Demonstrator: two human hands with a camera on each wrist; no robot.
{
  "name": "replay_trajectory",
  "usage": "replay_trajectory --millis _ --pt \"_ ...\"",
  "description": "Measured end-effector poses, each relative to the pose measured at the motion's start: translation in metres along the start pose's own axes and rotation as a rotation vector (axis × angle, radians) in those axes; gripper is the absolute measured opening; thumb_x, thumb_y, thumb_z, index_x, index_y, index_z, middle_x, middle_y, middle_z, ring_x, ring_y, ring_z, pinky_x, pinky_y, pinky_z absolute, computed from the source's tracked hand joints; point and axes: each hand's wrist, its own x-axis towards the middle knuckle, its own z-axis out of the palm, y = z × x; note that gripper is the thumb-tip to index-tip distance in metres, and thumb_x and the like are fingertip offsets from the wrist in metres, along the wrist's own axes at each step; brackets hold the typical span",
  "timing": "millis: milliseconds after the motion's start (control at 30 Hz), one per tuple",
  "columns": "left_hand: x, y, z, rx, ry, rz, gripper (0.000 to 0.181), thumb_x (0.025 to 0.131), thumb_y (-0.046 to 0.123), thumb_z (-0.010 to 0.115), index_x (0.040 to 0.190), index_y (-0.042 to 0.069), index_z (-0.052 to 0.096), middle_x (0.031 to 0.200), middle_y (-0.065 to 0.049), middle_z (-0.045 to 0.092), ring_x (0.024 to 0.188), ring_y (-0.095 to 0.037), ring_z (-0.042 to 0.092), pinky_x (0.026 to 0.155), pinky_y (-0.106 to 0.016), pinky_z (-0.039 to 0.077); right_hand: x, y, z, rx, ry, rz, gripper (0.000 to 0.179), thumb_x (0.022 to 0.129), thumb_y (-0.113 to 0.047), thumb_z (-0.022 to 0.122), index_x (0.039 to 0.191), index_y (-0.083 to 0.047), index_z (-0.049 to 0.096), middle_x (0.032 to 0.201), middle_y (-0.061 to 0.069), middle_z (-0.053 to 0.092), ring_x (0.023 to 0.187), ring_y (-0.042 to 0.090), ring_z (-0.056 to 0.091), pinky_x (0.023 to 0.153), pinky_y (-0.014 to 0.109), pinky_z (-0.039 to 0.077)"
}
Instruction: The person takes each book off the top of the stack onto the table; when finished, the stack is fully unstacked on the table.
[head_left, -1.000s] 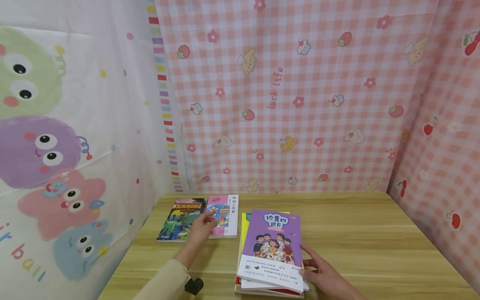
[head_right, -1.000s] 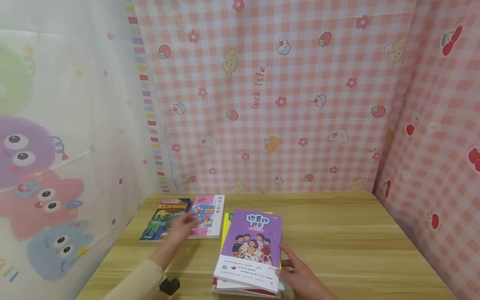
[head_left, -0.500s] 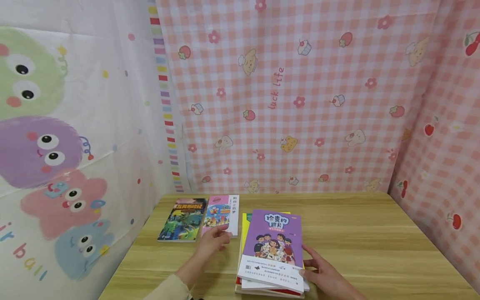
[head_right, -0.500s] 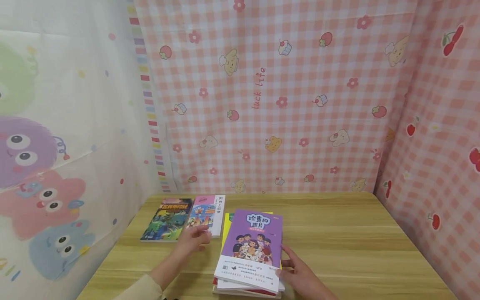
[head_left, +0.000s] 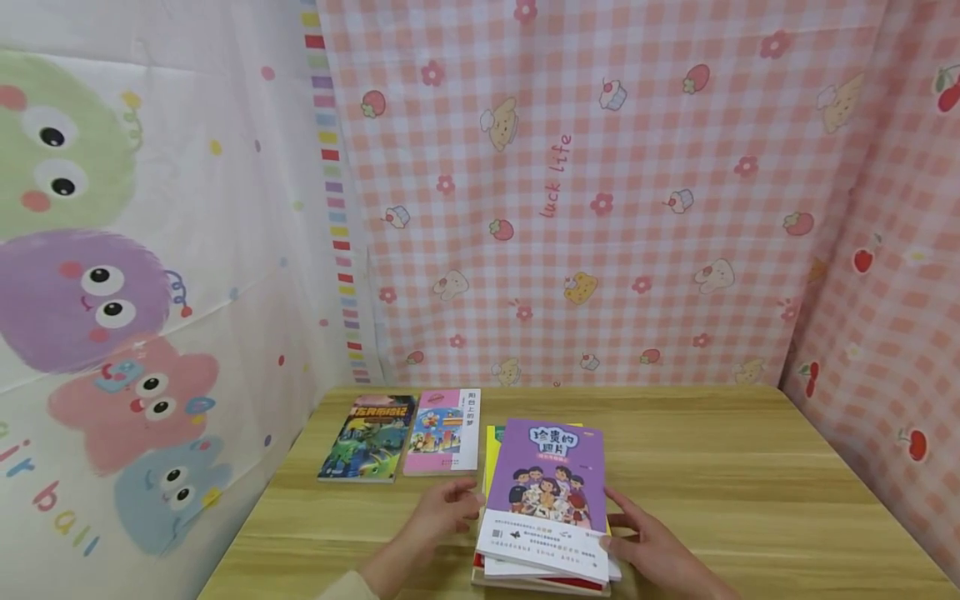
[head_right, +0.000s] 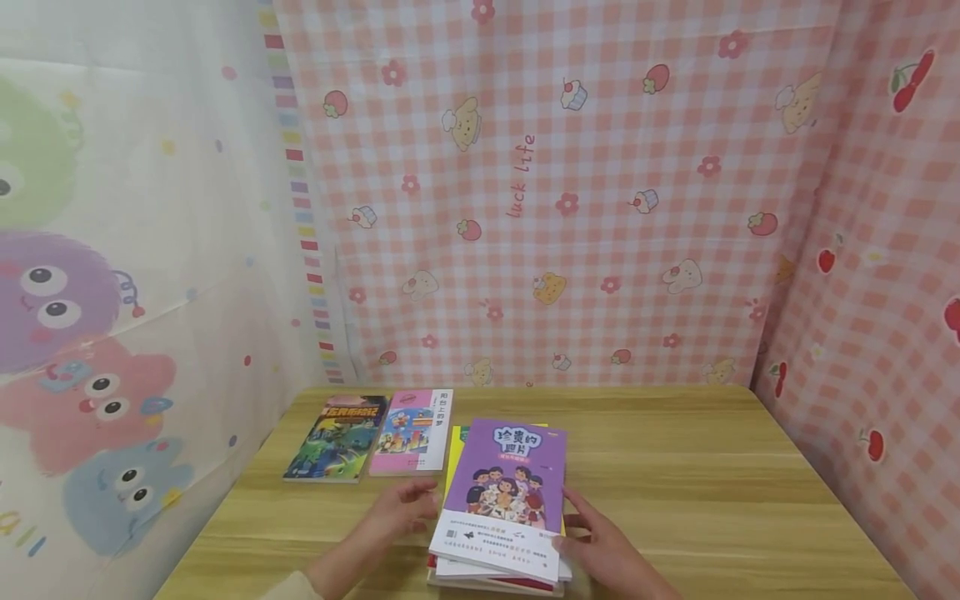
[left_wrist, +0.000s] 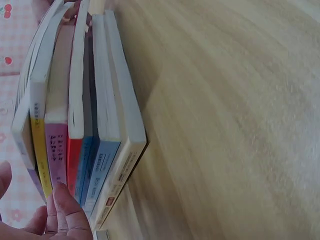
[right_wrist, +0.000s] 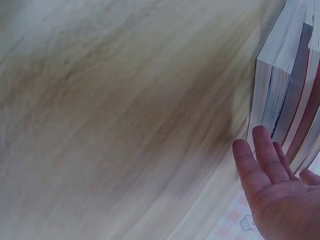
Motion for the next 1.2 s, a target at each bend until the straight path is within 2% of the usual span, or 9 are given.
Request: replay_trajectory --millis 200,333,533,700,867,967,1100,1200 --pt "-0.001 -0.004 0.006 -0.006 -0.026 0.002 0.055 0.090 0.011 0.070 0.134 -0.015 0.049 0.096 -0.006 0.064 0.079 -0.015 0.059 0.071 -0.033 0.055 0.002 0.000 0.001 -0.026 0.008 -0.040 0.073 0.096 -0.013 0.064 0.155 0.001 0.024 0.137 0.039 0.044 0.122 0.050 0.049 0.097 0.056 0.044" --pt "-0.003 -0.006 0.006 -0.032 -0.041 0.016 0.055 0.089 0.009 0.070 0.133 -0.016 0.049 0.099 -0.008 0.063 0.082 -0.014 0.058 0.071 -0.031 0.055 0.004 -0.003 0.002 -0.043 0.006 -0.030 0.074 0.095 -0.016 0.066 0.155 0.001 0.026 0.143 0.038 0.039 0.123 0.052 0.048 0.098 0.060 0.042" --pt "-0.005 -0.005 0.006 -0.021 -0.060 0.010 0.051 0.086 0.004 0.071 0.131 -0.012 0.055 0.100 -0.008 0.064 0.085 -0.015 0.059 0.069 -0.028 0.054 0.009 -0.007 0.003 -0.028 -0.018 0.013 0.076 0.095 -0.023 0.068 0.155 -0.002 0.027 0.148 0.036 0.033 0.116 0.047 0.055 0.094 0.057 0.046" --pt "-0.006 -0.005 0.007 -0.006 -0.093 0.009 0.049 0.085 0.001 0.071 0.131 -0.009 0.058 0.102 -0.007 0.066 0.085 -0.016 0.061 0.069 -0.029 0.053 0.011 -0.005 0.003 -0.032 -0.015 0.034 0.074 0.095 -0.025 0.067 0.155 -0.003 0.029 0.145 0.035 0.038 0.117 0.044 0.054 0.094 0.056 0.046" --pt "-0.007 -0.004 0.010 -0.010 -0.078 -0.005 0.049 0.083 -0.002 0.069 0.130 -0.010 0.057 0.097 -0.007 0.063 0.084 -0.016 0.059 0.069 -0.027 0.052 0.010 -0.003 0.002 -0.078 0.038 0.048 0.066 0.098 -0.031 0.062 0.153 -0.006 0.036 0.147 0.026 0.042 0.129 0.044 0.045 0.099 0.060 0.040" --pt "-0.008 -0.005 0.010 -0.041 -0.069 -0.005 0.053 0.083 -0.003 0.068 0.132 -0.014 0.052 0.098 -0.008 0.063 0.085 -0.016 0.059 0.070 -0.027 0.053 0.009 -0.001 0.002 -0.073 0.039 0.032 0.063 0.099 -0.025 0.061 0.153 -0.004 0.036 0.144 0.029 0.044 0.128 0.044 0.046 0.099 0.056 0.042" --pt "-0.010 -0.009 0.003 -0.091 -0.073 0.017 0.058 0.084 -0.005 0.065 0.136 -0.018 0.042 0.105 -0.013 0.067 0.086 -0.019 0.065 0.072 -0.031 0.057 0.011 0.001 0.002 -0.056 0.019 0.032 0.067 0.097 -0.015 0.063 0.154 0.000 0.031 0.139 0.035 0.045 0.120 0.044 0.054 0.097 0.055 0.046" --pt "-0.012 -0.010 -0.005 -0.118 -0.078 0.005 0.059 0.086 -0.004 0.063 0.139 -0.016 0.038 0.110 -0.016 0.068 0.087 -0.021 0.067 0.072 -0.034 0.058 0.013 -0.001 0.003 -0.053 0.030 0.080 0.069 0.096 -0.017 0.065 0.154 -0.003 0.031 0.139 0.034 0.046 0.119 0.043 0.055 0.098 0.058 0.045"
